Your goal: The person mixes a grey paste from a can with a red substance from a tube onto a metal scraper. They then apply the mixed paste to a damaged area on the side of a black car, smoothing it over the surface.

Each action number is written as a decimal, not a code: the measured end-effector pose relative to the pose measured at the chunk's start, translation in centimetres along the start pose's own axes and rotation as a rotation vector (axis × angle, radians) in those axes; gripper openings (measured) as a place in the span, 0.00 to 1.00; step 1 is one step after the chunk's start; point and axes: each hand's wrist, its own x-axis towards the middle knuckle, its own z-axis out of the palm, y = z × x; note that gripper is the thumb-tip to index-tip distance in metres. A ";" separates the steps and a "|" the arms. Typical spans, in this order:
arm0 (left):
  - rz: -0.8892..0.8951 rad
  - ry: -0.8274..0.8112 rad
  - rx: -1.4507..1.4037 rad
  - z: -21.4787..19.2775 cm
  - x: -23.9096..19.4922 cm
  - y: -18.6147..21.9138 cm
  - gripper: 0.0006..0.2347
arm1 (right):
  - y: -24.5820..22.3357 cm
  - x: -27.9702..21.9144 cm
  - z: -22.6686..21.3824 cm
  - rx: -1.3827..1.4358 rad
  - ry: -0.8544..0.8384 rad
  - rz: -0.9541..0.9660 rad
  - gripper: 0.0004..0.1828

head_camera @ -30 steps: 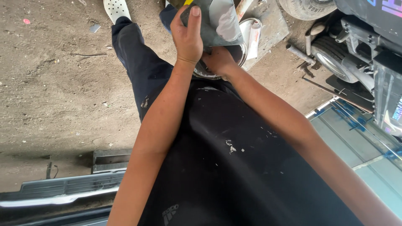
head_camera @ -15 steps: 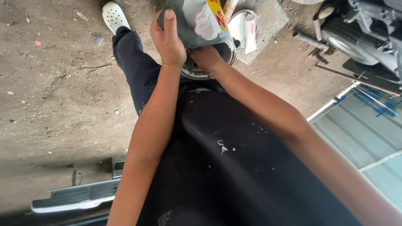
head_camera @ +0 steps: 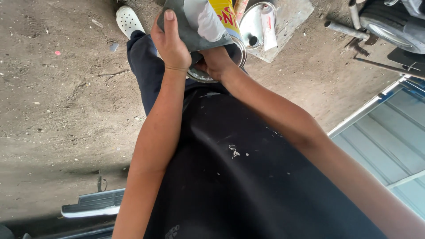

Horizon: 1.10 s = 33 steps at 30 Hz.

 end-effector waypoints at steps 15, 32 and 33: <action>0.027 0.003 -0.043 0.6 1.2 -1.3 0.12 | 1.0 2.2 -1.8 0.510 -0.038 0.059 0.18; -0.072 -0.033 -0.240 1.4 6.7 5.8 0.20 | -4.4 -11.8 -1.0 0.610 0.124 -0.049 0.17; -0.072 -0.054 -0.168 1.7 6.9 7.6 0.22 | -4.8 -13.3 -1.5 0.525 0.112 -0.082 0.17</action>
